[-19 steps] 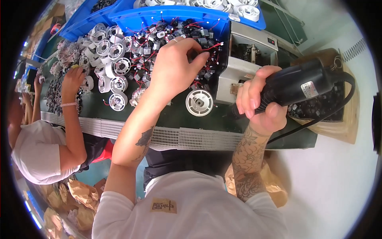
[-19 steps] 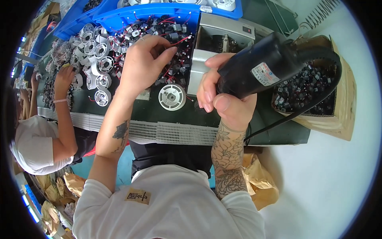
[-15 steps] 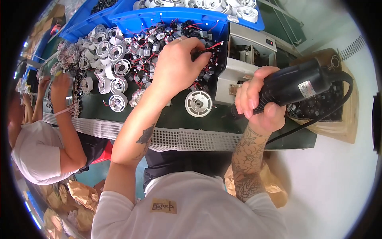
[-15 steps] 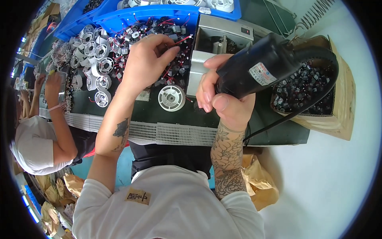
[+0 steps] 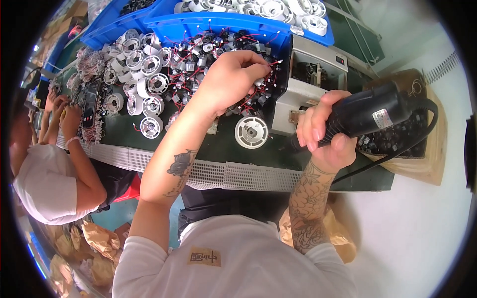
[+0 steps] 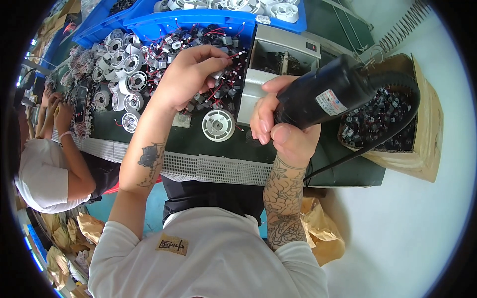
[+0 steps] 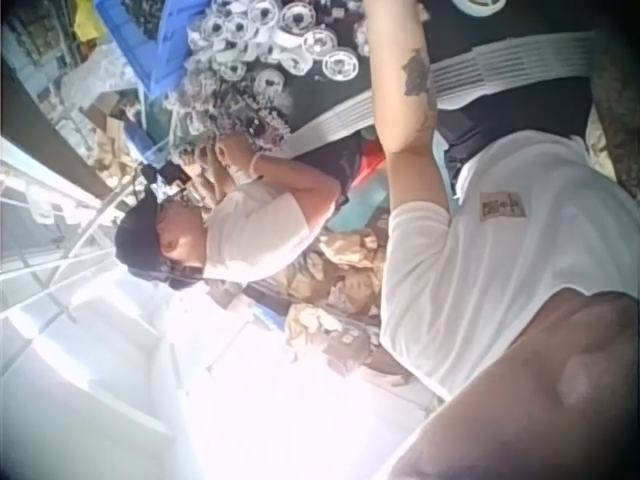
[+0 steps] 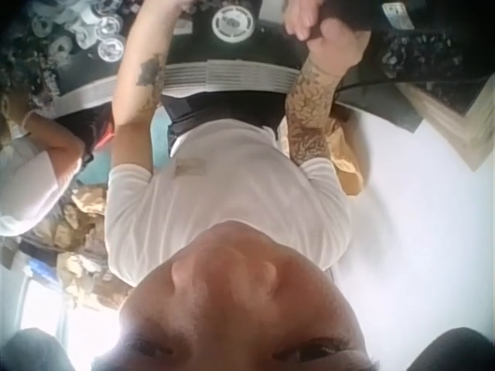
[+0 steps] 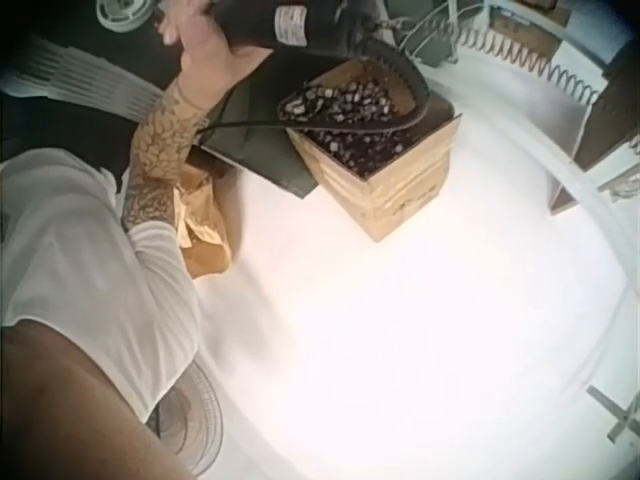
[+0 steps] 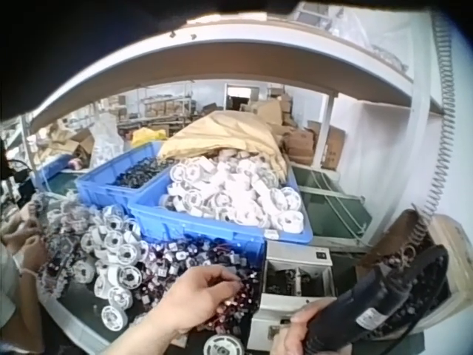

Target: The person assembles electronic components into white plastic housings using an electric screwdriver.

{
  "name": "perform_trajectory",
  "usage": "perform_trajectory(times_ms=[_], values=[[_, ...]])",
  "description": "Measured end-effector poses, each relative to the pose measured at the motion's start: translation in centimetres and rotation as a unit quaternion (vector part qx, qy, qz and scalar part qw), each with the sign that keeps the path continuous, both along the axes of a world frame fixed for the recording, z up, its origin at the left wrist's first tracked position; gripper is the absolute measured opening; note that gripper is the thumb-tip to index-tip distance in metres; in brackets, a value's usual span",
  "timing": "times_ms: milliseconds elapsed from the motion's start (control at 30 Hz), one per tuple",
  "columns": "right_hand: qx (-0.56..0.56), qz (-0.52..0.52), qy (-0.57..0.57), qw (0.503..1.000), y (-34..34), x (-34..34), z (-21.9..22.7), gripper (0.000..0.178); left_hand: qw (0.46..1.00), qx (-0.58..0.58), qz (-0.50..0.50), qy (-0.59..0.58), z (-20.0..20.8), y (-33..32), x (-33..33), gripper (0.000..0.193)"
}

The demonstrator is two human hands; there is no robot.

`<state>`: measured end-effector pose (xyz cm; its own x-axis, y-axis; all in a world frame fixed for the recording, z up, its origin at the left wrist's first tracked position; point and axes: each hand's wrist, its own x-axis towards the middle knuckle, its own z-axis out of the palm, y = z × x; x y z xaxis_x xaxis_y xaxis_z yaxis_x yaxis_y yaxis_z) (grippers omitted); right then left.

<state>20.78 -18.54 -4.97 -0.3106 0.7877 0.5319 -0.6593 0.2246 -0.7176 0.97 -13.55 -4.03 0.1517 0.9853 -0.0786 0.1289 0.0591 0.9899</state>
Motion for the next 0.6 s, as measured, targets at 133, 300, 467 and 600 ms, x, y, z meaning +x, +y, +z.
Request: perform_trajectory(times_ms=[133,300,467,600], values=[[0.004,0.003,-0.004,1.0,0.0,0.0,0.0,0.062,0.999,-0.034,-0.004,-0.022,0.3,-0.2,0.1,0.018],[0.012,0.018,-0.001,1.0,0.3,0.2,-0.1,0.061,0.999,-0.039,0.004,-0.014,0.2,0.1,0.3,0.018],[0.008,0.014,-0.006,1.0,0.1,0.2,0.0,0.062,1.0,-0.024,0.003,-0.018,0.2,0.5,0.4,0.017],[-0.04,0.013,0.025,0.999,-0.2,0.2,0.2,0.062,0.999,-0.013,-0.008,0.047,0.7,1.2,-0.1,0.015]])
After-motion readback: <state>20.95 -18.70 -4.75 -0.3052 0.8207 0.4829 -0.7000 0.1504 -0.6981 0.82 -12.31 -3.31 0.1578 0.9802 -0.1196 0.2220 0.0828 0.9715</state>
